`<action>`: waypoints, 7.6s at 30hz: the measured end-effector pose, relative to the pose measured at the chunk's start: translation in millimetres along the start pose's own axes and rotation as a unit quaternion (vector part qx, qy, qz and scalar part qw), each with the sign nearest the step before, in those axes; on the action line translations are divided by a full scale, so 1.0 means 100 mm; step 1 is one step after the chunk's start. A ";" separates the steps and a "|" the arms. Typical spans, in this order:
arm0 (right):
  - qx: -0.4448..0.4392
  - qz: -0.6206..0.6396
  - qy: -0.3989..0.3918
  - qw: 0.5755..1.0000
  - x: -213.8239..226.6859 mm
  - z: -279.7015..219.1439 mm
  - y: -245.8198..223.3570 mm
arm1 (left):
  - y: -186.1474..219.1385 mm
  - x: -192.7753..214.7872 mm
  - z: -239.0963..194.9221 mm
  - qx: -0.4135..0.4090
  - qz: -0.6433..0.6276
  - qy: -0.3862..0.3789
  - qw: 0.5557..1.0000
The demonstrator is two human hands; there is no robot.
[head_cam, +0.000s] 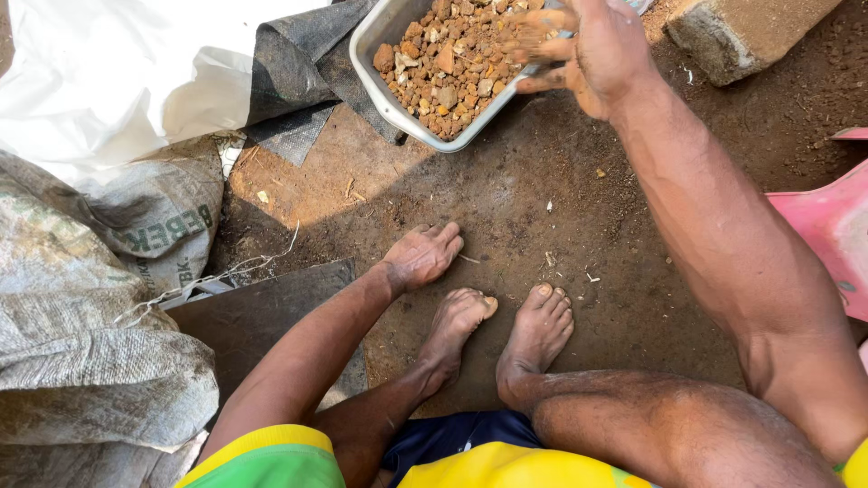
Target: The person sits on the ground and sorts soil and small stones by hand. They pick up clumps of soil and stones from the ground, place them into a white plastic container, and transfer some into a pink basin. They also sift through a larger pile of soil, picking out small debris and placing it into a separate pink bowl.
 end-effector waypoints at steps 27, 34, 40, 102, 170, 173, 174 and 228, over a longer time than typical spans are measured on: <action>0.194 -0.145 -0.096 0.965 0.29 -0.62 0.34 | -1.68 0.76 -0.90 0.486 -0.197 0.085 0.847; 0.063 -0.109 0.057 0.990 0.90 -0.92 1.50 | -1.59 0.54 -0.92 0.325 -0.056 0.103 0.938; 0.252 -0.279 0.162 0.912 1.52 -1.89 1.66 | -2.39 0.93 -1.38 0.425 0.245 -0.064 0.869; 0.089 -0.178 0.550 0.811 3.20 -2.65 2.06 | -0.86 1.73 2.03 0.093 0.016 0.123 0.988; -0.090 0.117 0.642 0.752 4.25 -5.17 1.01 | 0.39 1.21 2.05 -0.027 -0.123 -0.294 0.948; -0.067 0.083 0.604 0.790 4.13 -5.23 0.96 | 0.21 1.37 1.72 -0.007 -0.135 -0.277 0.951; -0.077 0.053 0.606 0.790 4.11 -5.24 0.95 | 0.12 1.44 1.66 0.022 -0.134 -0.254 0.958; -0.143 -0.166 0.021 0.976 2.03 -1.12 0.85 | 1.00 0.96 3.30 -0.139 -0.044 0.120 0.982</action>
Point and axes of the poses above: each hand's wrist, its own z-axis towards the middle knuckle, its own x-axis out of the back of the hand, y = z × x, the point moved 8 cm from there along z, towards the middle knuckle, and after that the axes turned 10 degrees about y, right-handed, at the moved point
